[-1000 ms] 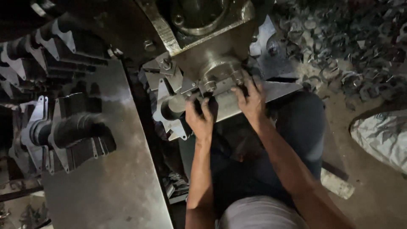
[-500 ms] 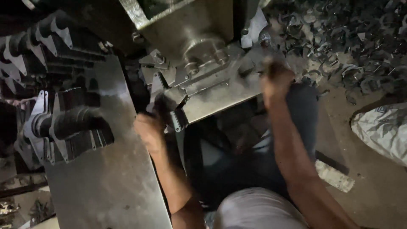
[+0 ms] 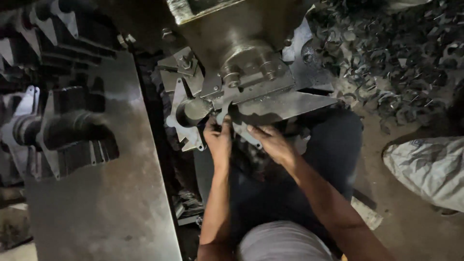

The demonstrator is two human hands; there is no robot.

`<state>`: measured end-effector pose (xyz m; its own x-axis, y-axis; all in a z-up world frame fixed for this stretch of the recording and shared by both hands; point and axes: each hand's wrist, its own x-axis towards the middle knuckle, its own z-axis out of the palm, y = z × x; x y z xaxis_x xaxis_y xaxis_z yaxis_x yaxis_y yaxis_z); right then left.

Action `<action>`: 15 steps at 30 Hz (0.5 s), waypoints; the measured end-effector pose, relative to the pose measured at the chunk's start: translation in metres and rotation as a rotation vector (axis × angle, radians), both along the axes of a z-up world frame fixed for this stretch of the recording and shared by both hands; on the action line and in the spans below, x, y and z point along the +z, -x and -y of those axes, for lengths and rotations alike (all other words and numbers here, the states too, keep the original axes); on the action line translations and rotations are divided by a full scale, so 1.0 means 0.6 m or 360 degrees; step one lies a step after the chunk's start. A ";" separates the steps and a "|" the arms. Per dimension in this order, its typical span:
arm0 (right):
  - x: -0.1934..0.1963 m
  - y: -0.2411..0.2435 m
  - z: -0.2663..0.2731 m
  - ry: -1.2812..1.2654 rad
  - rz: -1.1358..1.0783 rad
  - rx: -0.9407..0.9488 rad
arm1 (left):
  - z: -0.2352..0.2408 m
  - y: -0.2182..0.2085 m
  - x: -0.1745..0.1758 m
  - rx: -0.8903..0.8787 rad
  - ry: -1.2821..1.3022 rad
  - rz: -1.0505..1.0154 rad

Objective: Using an industrial press machine to fabricate metal parts.

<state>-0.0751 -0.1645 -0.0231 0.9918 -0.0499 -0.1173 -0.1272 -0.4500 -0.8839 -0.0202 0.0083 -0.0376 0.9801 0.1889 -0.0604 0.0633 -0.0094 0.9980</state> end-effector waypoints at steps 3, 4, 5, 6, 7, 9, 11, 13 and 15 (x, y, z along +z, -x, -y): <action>0.047 -0.034 -0.026 -0.1117 -0.0742 -0.0124 | 0.017 -0.017 0.003 0.0006 0.0195 -0.0100; 0.054 -0.045 -0.028 -0.0917 -0.0793 -0.0281 | 0.017 -0.023 0.004 0.0006 0.0208 -0.0094; 0.061 -0.057 -0.031 -0.0712 -0.0835 -0.0434 | 0.018 -0.030 0.006 0.0005 0.0222 -0.0088; 0.063 -0.058 -0.033 -0.0693 -0.0843 -0.0433 | 0.014 -0.024 0.009 0.0013 0.0238 -0.0097; 0.065 -0.060 -0.035 -0.0822 -0.0758 -0.0369 | 0.011 -0.019 0.012 0.0033 0.0208 -0.0083; 0.066 -0.082 -0.028 -0.0919 -0.0628 -0.0298 | 0.022 -0.037 0.006 0.0050 0.0212 -0.0027; 0.050 -0.071 -0.032 -0.1091 -0.0598 -0.0221 | 0.026 -0.024 -0.021 0.0115 0.0196 0.0114; 0.040 -0.067 -0.035 -0.1109 -0.0567 -0.0220 | 0.023 -0.005 -0.023 0.0143 0.0190 0.0182; 0.026 -0.068 -0.032 -0.1122 -0.0495 -0.0243 | 0.027 0.001 -0.023 0.0134 0.0199 0.0276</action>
